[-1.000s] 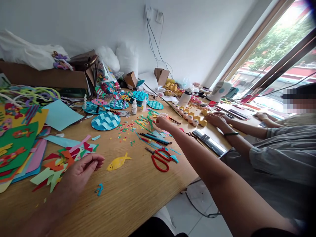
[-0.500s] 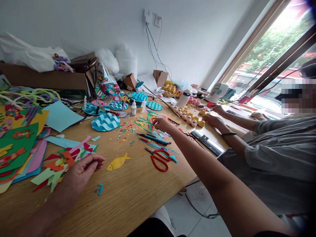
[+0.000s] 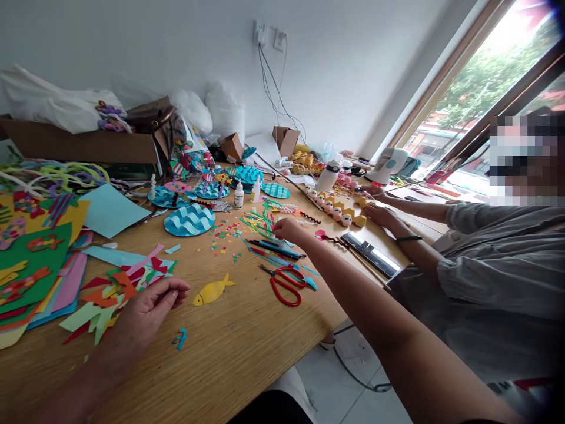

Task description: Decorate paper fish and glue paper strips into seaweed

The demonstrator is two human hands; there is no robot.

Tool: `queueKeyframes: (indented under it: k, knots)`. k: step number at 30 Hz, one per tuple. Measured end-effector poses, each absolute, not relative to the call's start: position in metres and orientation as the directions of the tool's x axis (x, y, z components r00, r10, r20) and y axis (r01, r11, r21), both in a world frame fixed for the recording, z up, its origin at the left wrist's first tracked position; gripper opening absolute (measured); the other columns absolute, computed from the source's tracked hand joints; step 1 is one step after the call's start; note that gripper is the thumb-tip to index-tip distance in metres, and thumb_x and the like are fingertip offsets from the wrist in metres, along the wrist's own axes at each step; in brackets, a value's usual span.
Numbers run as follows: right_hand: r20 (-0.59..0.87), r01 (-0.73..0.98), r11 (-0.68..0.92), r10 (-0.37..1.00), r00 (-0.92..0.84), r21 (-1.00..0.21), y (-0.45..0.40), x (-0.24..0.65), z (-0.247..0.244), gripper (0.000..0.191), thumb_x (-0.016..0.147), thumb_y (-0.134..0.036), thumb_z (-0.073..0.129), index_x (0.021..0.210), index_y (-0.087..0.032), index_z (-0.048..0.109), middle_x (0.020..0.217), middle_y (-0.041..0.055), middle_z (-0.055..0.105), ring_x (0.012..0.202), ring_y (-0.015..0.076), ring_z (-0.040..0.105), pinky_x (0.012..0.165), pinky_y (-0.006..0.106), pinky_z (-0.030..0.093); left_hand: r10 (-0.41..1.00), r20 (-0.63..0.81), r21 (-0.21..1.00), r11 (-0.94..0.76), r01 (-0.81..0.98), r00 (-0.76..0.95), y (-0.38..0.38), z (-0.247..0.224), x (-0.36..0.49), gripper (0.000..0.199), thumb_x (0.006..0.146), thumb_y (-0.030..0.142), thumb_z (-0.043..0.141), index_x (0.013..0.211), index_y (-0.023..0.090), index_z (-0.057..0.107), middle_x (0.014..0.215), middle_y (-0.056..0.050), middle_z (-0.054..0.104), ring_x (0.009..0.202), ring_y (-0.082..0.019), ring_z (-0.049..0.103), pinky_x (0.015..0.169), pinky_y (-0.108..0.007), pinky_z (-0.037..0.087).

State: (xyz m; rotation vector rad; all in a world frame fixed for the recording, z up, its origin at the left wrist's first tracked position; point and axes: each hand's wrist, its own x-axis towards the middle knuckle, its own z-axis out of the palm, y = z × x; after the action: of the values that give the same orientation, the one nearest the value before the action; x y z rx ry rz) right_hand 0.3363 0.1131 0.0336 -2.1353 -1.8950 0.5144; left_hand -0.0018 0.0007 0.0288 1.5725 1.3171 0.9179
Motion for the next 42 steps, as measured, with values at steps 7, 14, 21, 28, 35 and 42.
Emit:
queueKeyframes:
  k: [7,14,21,28,35,42]
  knots:
    - [0.068,0.949,-0.09,0.991,0.116,-0.302,0.103,0.332,0.039,0.014,0.066,-0.017,0.055,0.075,-0.018,0.066,0.078,0.004,0.064,0.076,0.017,0.056,0.063,0.023,0.04,0.981,0.013,0.924,-0.085,0.373,0.193,-0.001,0.026,-0.002,0.024,0.066,0.043,0.055,0.074,0.022,0.063,0.072,-0.001,0.064,0.071,-0.019,0.061,0.068,-0.029,0.051]
    - [0.348,0.923,0.104,0.937,0.033,-0.37,0.075,0.308,0.064,0.016,0.073,-0.015,0.048,0.077,-0.016,0.064,0.088,0.0054,0.06,0.084,0.0155,0.052,0.074,0.024,0.038,0.984,0.063,0.923,-0.121,0.364,0.165,0.01,0.032,-0.006,0.032,0.065,0.047,0.058,0.085,0.022,0.062,0.088,-0.004,0.065,0.087,-0.022,0.06,0.076,-0.029,0.048]
    - [0.035,0.394,0.103,0.984,-0.176,-0.913,0.017,0.242,0.074,0.007,0.069,-0.021,0.052,0.065,-0.016,0.054,0.058,-0.0039,0.052,0.054,0.0074,0.044,0.052,0.019,0.034,0.966,-0.051,0.985,0.007,0.175,0.252,0.021,0.074,0.025,0.043,0.069,0.049,0.057,0.1,0.019,0.056,0.082,-0.002,0.06,0.077,-0.016,0.057,0.065,-0.025,0.047]
    - [-0.124,0.167,-0.079,0.953,-0.278,-0.983,-0.013,0.214,0.051,0.011,0.068,-0.028,0.057,0.064,-0.017,0.054,0.058,-0.0026,0.053,0.054,0.0081,0.045,0.052,0.021,0.034,0.91,-0.199,0.973,0.228,-0.037,0.365,0.031,0.057,0.032,0.024,0.07,0.037,0.064,0.076,0.015,0.054,0.067,0.002,0.056,0.058,-0.007,0.05,0.051,-0.016,0.037]
    - [-0.03,0.102,0.012,0.913,-0.407,-0.995,-0.016,0.226,0.04,0.019,0.078,-0.036,0.049,0.073,-0.018,0.052,0.063,-0.0012,0.053,0.056,0.0085,0.048,0.055,0.022,0.039,0.893,-0.27,0.942,0.323,-0.094,0.361,0.035,0.058,0.025,0.021,0.066,0.029,0.068,0.069,0.015,0.053,0.061,0.003,0.054,0.053,-0.006,0.047,0.046,-0.015,0.032]
    - [0.415,0.65,0.635,0.769,-0.486,-0.417,-0.021,0.226,0.024,0.03,0.08,-0.012,0.046,0.109,-0.021,0.048,0.097,0.0069,0.056,0.077,0.0127,0.052,0.067,0.025,0.041,0.826,-0.323,0.91,0.405,-0.087,0.462,0.03,0.057,0.029,0.019,0.068,0.027,0.067,0.066,0.015,0.053,0.057,0.003,0.054,0.048,-0.004,0.044,0.046,-0.015,0.033]
